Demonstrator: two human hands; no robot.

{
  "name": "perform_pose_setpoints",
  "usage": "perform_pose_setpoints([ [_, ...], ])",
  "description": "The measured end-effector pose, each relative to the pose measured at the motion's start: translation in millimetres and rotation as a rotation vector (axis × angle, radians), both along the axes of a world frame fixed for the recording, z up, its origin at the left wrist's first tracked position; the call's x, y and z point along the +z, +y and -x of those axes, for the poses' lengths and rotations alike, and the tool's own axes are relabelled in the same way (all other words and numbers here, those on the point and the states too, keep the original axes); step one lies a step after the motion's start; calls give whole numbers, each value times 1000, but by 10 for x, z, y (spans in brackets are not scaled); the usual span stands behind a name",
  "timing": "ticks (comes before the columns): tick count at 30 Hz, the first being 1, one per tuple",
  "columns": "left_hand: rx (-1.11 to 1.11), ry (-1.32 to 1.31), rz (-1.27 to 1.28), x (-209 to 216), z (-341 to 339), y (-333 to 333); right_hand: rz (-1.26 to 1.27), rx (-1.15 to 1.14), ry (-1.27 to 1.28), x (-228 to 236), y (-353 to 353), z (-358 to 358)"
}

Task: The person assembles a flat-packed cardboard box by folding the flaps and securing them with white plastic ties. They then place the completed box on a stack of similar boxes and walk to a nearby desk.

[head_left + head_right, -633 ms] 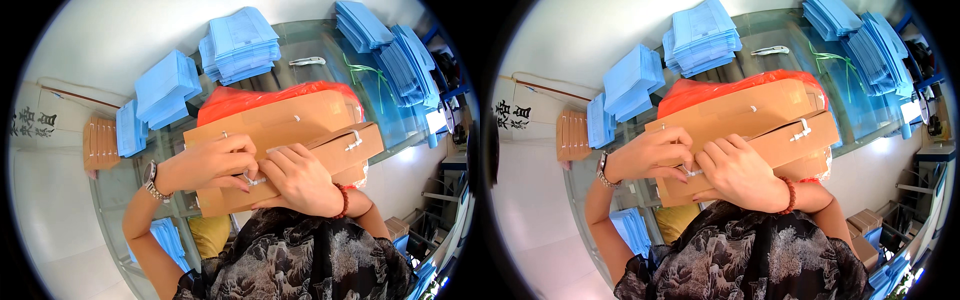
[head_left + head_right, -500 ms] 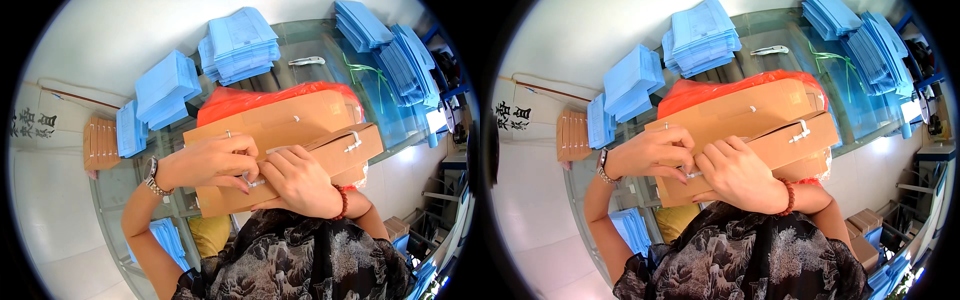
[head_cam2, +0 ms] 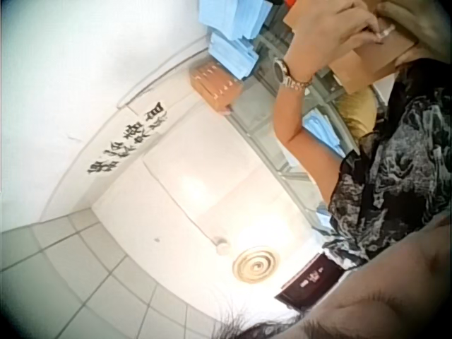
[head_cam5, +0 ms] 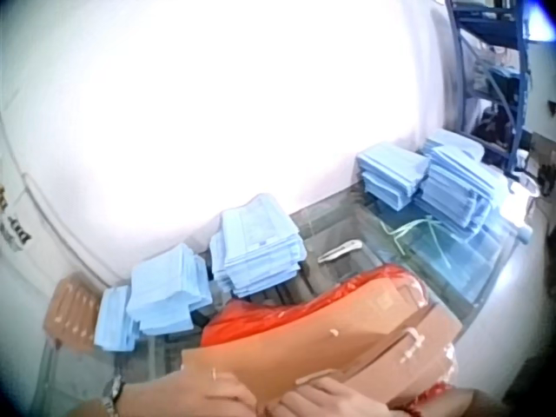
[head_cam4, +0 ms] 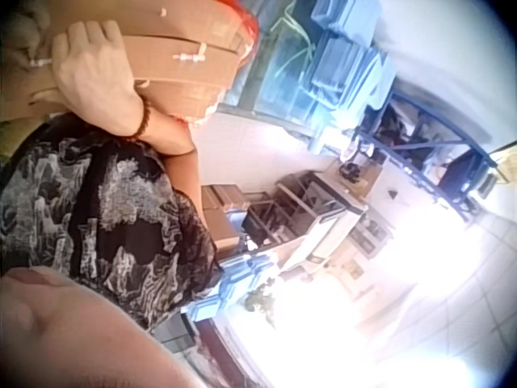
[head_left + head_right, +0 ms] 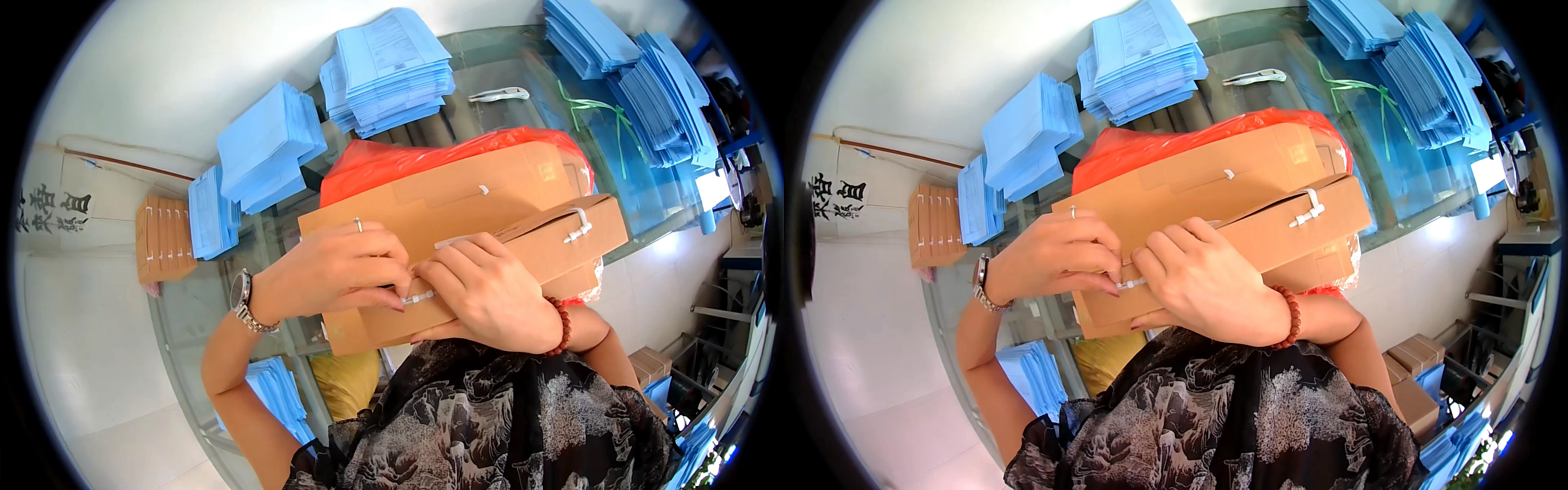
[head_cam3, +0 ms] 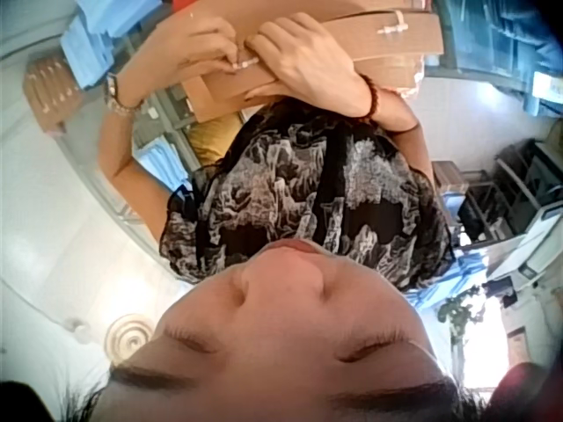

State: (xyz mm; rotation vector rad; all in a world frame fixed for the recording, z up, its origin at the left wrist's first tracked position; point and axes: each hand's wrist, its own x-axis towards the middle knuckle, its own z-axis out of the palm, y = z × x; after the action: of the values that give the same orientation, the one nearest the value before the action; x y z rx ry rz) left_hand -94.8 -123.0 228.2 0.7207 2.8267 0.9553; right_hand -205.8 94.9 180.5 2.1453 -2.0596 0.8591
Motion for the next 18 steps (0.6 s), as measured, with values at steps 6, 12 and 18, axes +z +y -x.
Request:
perform_pose_setpoints([
  [6, 54, 39, -7, -88, -52, 52, 32, 1, 2, -52, -3, -25],
  [12, 203, -32, -67, -228, -206, 28, 43, 0, 26, -27, -3, 9],
  [18, 435, -42, -781, -916, -752, 315, 17, 9, 67, -95, 49, -75],
])
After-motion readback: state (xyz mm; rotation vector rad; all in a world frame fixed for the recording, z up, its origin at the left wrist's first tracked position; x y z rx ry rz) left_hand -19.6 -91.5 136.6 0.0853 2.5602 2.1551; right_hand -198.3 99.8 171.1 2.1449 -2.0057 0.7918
